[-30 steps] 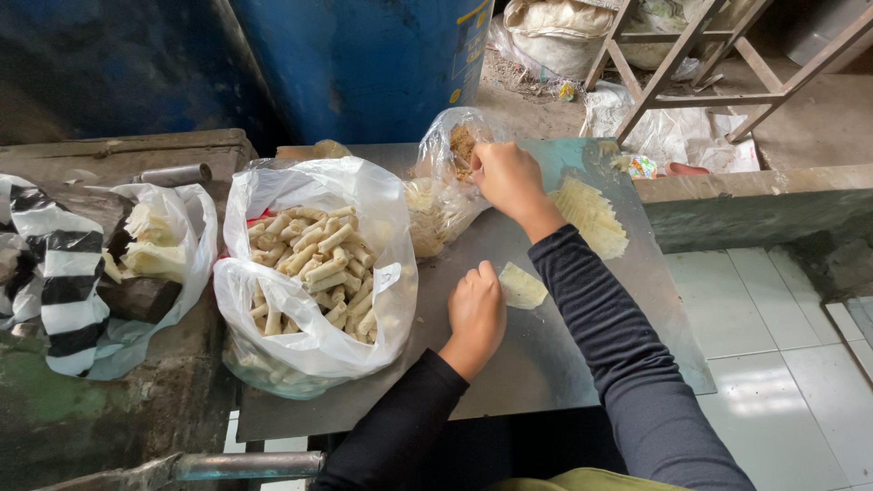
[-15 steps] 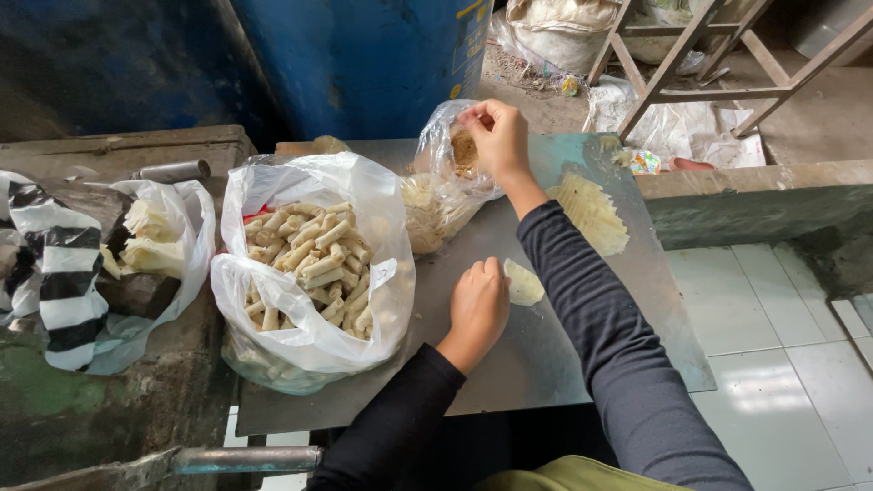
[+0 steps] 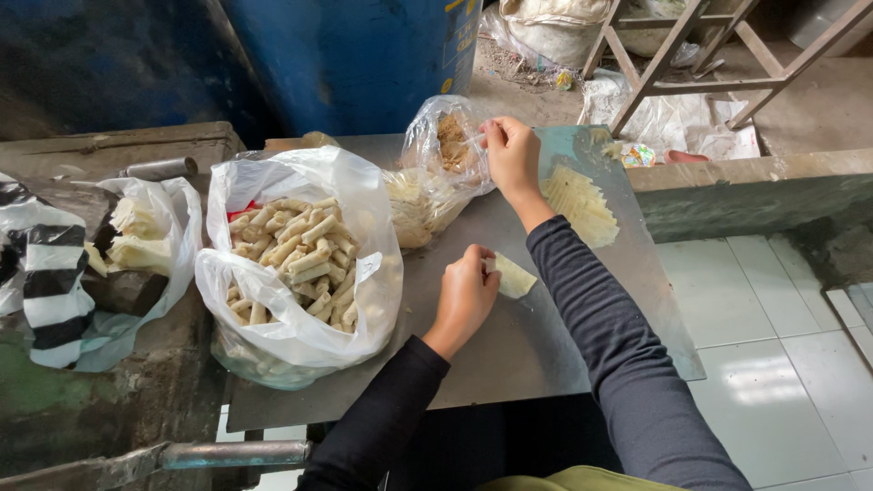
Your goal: The person wraps a brown filling scooped from a plastic bag into thin translucent sheets, folds each sheet around the filling by hand, and places the finished wrapped rolls into a large plastic bag filled with similar rolls on the metal table.
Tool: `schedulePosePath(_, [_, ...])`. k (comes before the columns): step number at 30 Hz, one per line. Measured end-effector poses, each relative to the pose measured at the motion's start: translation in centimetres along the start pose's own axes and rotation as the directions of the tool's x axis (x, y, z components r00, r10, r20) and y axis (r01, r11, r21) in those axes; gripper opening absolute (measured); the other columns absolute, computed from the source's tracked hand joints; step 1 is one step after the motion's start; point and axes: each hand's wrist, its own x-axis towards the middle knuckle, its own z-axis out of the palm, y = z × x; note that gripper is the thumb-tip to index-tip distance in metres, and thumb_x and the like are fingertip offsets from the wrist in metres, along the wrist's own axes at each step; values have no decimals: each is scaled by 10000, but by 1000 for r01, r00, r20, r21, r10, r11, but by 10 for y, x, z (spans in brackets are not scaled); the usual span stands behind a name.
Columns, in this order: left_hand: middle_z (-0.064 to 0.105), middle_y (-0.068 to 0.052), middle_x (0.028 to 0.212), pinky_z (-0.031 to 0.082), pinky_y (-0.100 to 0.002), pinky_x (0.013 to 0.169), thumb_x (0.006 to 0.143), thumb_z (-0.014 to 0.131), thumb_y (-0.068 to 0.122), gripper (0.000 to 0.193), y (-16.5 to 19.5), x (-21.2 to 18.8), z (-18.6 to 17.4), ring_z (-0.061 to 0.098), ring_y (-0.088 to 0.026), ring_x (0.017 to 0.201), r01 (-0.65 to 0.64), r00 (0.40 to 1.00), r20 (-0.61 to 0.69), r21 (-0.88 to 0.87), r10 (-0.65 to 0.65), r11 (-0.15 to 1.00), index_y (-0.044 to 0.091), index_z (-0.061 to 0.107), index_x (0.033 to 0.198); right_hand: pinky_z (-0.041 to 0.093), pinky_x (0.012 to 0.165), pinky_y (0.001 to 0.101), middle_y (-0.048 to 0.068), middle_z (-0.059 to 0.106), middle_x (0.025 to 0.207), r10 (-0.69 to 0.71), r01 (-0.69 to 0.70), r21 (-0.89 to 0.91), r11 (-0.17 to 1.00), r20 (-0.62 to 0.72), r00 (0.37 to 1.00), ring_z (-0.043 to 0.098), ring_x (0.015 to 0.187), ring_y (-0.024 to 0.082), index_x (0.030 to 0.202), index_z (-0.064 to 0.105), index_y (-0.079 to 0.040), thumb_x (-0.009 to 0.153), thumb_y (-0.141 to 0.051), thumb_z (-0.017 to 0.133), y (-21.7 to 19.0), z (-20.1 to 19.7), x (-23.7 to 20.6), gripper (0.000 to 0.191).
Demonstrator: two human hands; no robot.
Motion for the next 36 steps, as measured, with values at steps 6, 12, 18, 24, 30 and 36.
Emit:
schedulePosePath(6, [707,-153,768,557,-369,642,819,769,96,299,-4,3,-5,702,-253,669,97,994,57,-35,-95,995,-36,633,1051,474,508,212,31,722,743,318,-307,329,893,20,948,580,558,44,947,737,-2,1011,-179,614,16,-10,7,224])
schedulePosePath(12, [731,-145,821,568,-348,665,802,767,77,307,-9,4,-9,706,-224,703,164,983,89,-53,-159,985,-39,651,1061,414,495,225,53,681,774,392,-378,617,690,121,912,546,563,70,975,719,24,1020,-141,631,22,-54,-3,192])
schedulePosePath(18, [741,-150,901,576,-340,692,777,752,66,308,-15,4,-7,720,-222,753,119,990,77,-34,-116,992,-28,669,1058,445,562,215,37,654,828,429,-457,638,620,213,878,562,653,80,1027,699,8,1023,-161,621,19,-132,-73,186])
schedulePosePath(24, [757,-145,825,580,-318,635,904,614,78,201,-16,7,-7,749,-184,677,242,963,142,-96,-227,966,-29,681,1061,460,619,213,42,683,873,486,-578,502,643,316,815,565,687,66,1074,716,18,1052,-165,601,20,-161,-163,217])
schedulePosePath(30, [725,-135,846,583,-298,612,921,480,19,270,-17,10,-12,755,-172,681,371,910,250,-137,-331,918,-50,658,1112,512,708,237,55,708,918,391,-475,370,799,282,876,598,754,78,1110,727,16,1062,-161,592,9,-166,-193,228])
schedulePosePath(36, [733,-135,860,606,-285,636,907,447,-11,294,-19,11,-12,776,-180,751,426,881,311,-194,-357,883,-80,639,1118,549,766,249,38,736,972,229,-300,262,917,270,935,636,822,85,1118,730,-13,1050,-90,590,-8,-173,-200,173])
